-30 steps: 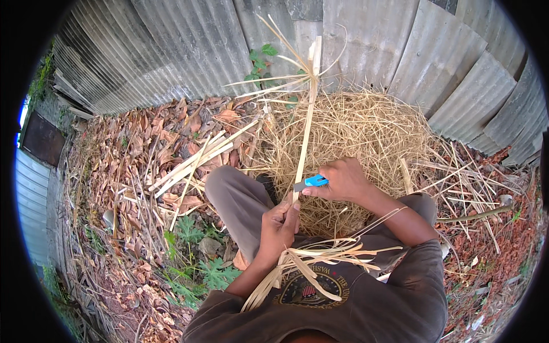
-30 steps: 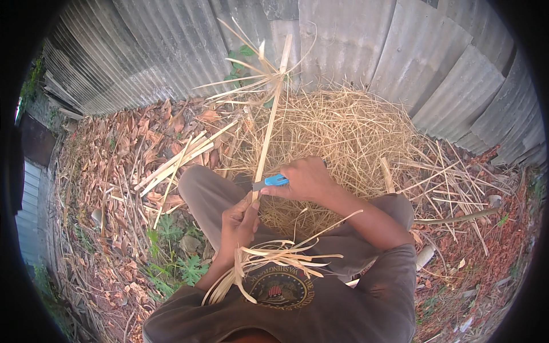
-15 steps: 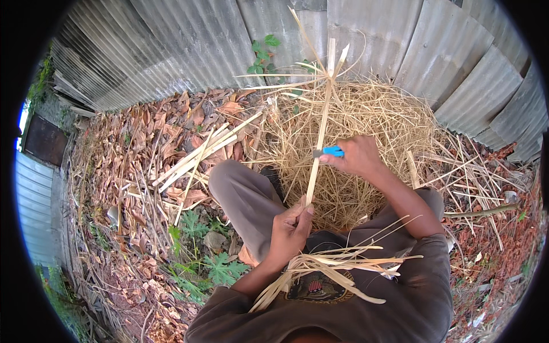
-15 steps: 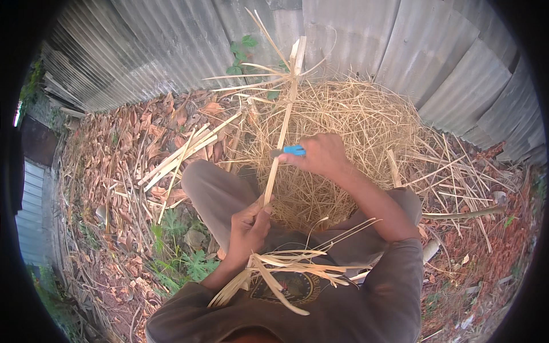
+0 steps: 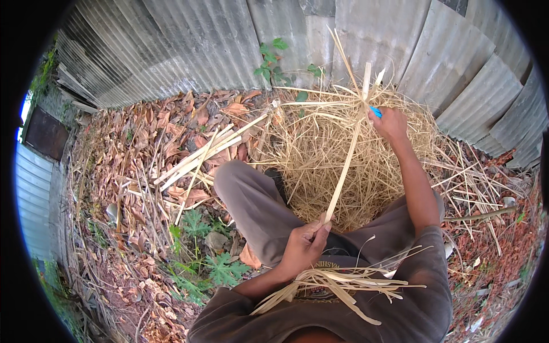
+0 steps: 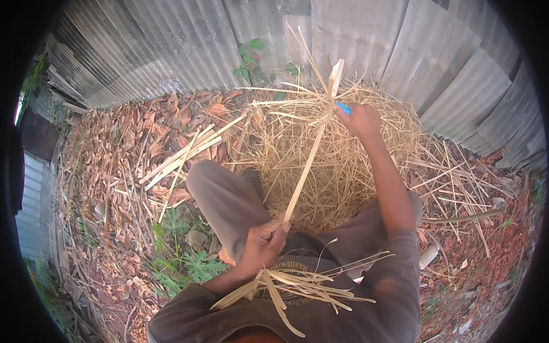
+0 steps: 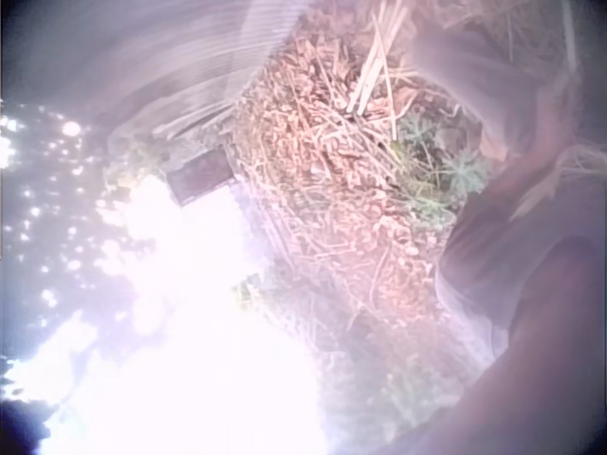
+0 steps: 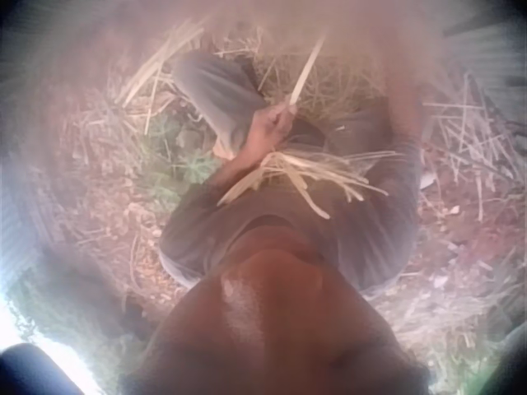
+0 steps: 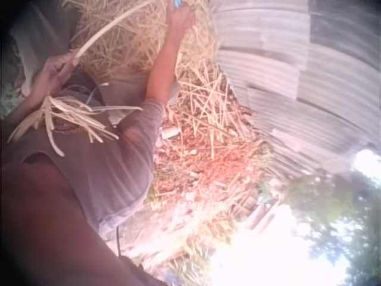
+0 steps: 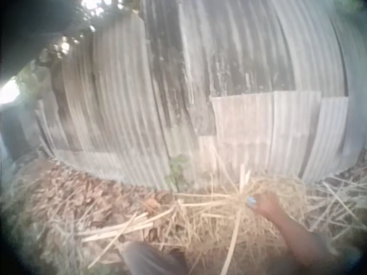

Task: The person sits cross-legged on the ground and uses a blue utility knife to strip and trim long dried plant stalks. They then switch to a machete to further process the stalks, scraping and cutting them into smaller pieces.

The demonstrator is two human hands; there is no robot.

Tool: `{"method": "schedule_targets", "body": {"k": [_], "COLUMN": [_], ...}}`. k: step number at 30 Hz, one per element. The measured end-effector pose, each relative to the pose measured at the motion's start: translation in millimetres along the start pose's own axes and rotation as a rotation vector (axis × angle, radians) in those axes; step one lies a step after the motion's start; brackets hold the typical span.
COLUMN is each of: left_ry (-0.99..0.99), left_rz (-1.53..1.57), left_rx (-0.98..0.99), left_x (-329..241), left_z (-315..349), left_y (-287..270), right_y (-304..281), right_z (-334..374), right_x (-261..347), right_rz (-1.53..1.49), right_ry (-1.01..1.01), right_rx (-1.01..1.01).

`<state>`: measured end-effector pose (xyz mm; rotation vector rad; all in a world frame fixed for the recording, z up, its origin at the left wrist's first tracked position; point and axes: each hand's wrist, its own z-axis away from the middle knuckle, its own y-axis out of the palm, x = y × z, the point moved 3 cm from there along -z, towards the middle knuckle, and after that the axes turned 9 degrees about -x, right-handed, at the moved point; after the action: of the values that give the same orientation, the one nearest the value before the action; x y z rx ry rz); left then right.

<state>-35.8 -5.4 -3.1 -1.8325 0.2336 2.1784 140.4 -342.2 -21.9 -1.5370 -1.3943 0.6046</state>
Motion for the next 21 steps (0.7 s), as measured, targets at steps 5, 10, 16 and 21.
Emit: {"method": "schedule_targets", "body": {"k": [5,10,16,21], "left_ry": [-0.084,-0.072,-0.003,-0.066], "left_rz": [0.099,0.204,0.138,0.160], "left_rx": [-0.046,-0.117,-0.154,-0.102], "left_x": [-8,-19,-23,-21], "left_z": [-8,-33,-39,-31], "left_y": [-10,-9,-9,-6], "right_y": [-18,-42,-45,-35], "right_z": [9,77,97,59], "right_x": [32,98,117,85], "right_rz": [-0.101,-0.351,-0.369,-0.291], "right_ry": [0.069,-0.408,-0.531,-0.335], "right_rx": [0.146,0.064,0.119,0.041]}}
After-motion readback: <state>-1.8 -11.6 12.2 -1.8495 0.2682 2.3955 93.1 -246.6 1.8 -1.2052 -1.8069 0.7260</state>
